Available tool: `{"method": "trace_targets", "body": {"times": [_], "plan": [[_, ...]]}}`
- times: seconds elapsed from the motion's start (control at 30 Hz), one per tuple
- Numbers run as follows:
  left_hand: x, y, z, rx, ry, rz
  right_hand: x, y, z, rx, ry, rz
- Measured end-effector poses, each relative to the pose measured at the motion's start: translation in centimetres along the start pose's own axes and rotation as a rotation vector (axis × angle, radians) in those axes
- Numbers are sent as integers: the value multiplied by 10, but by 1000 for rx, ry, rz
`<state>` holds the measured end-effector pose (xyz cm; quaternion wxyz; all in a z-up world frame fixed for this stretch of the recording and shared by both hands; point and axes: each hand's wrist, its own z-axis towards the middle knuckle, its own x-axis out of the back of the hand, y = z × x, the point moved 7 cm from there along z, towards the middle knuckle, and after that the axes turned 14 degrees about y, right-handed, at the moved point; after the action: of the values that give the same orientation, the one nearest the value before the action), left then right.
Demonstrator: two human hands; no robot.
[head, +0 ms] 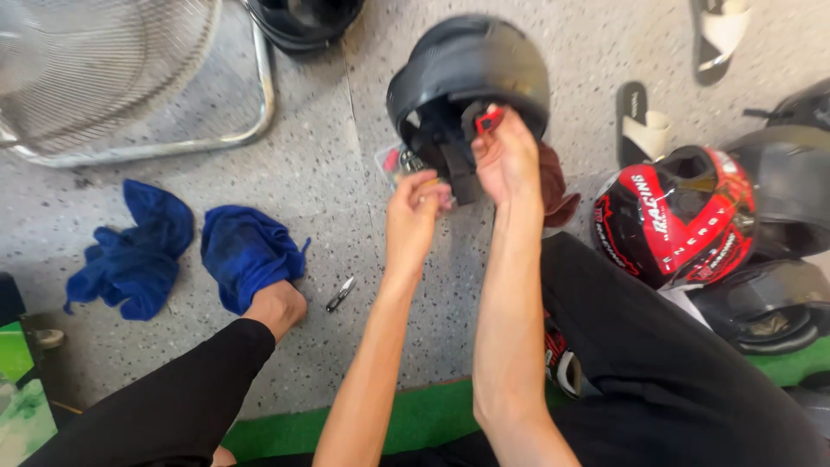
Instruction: The person sits on the floor repairing a black motorcycle helmet. They unscrew and remove the chin strap buckle with a screwdriver, handle small red plastic parts from a parts box, thread and reposition the strap, and rub a small pad against the helmet surface.
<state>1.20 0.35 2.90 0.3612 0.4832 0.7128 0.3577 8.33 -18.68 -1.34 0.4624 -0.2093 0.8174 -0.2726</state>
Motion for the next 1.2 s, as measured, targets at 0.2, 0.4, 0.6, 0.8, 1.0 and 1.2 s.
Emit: {"method": "trace_targets", "body": {"times": [0.2,0.4,0.6,0.8,1.0,1.2], "plan": [[34,-13,-49,72,40,-26,34,32,-37,-29,183,97],[67,-30,-92,58,40,-19,53,55,-69,-235,144,331],[79,-93,-102,116,2,88,38,44,-99,-180,65,370],[72,-113,-103,171,-15,159,69,54,-93,-182,170,268],[67,-103,-107,159,-55,208,72,62,-95,-256,201,353],[65,-105,-106,194,-46,211,76,60,-93,-86,197,104]]}}
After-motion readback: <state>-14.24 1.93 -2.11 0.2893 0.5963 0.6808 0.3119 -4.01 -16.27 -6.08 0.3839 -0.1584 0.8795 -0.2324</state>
